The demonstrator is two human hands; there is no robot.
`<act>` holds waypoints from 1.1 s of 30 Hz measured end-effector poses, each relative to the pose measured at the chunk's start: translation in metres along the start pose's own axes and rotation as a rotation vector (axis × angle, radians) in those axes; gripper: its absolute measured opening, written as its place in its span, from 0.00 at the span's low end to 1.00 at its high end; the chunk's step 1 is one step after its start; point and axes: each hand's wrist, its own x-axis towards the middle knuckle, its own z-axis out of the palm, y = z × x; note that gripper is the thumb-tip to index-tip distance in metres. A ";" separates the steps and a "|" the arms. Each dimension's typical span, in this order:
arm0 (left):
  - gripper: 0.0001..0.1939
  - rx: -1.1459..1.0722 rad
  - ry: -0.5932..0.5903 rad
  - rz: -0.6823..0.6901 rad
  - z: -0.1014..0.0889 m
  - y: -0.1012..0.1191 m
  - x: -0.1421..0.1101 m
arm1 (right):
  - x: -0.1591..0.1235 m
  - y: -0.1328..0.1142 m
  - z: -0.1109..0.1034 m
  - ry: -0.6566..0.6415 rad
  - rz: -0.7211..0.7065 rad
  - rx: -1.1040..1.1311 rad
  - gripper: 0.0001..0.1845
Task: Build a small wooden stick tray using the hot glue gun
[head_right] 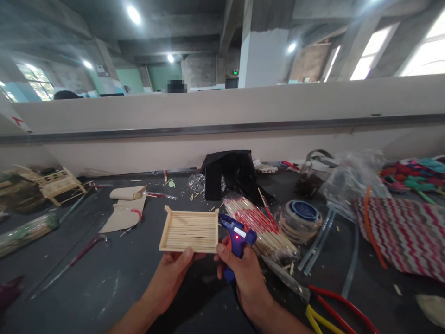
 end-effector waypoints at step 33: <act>0.29 0.442 0.210 -0.194 -0.036 0.030 -0.073 | 0.009 0.001 -0.010 0.065 -0.069 -0.231 0.22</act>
